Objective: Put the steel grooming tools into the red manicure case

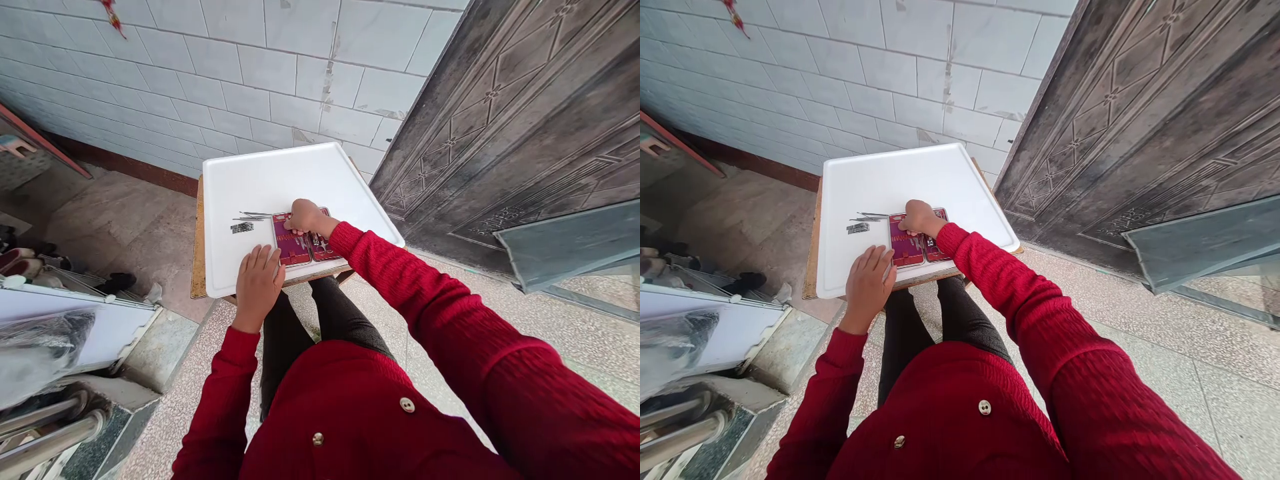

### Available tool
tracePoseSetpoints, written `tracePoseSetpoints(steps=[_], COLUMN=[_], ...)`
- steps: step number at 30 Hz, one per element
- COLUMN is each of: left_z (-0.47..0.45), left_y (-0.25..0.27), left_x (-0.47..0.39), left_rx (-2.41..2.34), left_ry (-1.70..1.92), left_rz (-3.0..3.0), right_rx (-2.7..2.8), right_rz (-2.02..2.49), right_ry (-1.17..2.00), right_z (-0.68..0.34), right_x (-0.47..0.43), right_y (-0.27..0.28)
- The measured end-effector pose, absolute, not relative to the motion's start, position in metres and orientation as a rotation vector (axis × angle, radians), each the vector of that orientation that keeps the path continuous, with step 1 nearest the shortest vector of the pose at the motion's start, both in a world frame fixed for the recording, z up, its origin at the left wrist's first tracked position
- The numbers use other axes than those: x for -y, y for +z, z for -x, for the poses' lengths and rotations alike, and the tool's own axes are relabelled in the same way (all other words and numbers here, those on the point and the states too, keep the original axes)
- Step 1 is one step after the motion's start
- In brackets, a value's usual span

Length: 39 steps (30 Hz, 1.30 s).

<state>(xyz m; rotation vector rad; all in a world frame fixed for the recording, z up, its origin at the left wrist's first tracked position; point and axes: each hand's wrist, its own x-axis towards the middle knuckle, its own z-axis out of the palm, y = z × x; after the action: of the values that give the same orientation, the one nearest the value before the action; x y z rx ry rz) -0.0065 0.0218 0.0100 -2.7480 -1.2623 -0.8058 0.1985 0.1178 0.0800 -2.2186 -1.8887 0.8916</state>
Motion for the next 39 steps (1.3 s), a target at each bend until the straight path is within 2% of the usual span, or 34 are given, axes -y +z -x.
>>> tracePoseSetpoints(steps=[9,21,29,39], left_z=[0.007,0.009,0.008,0.007], left_y=[0.011,0.010,0.009,0.007], left_x=[-0.020,-0.018,-0.019,-0.021], left_rx=[1.294,1.304,1.288,1.261], left_ry=[-0.791,-0.740,-0.733,-0.786], left_rz=[2.751,2.717,2.725,2.700], right_rx=[1.885,2.382,2.312,2.147], right_rz=[2.096,1.874,1.976,2.307], right_ry=[0.768,0.573,0.621,0.503], right_z=[-0.197,-0.134,-0.177,-0.212], right_x=[-0.137,-0.202,-0.161,-0.099], right_y=[0.092,0.106,0.115,0.109])
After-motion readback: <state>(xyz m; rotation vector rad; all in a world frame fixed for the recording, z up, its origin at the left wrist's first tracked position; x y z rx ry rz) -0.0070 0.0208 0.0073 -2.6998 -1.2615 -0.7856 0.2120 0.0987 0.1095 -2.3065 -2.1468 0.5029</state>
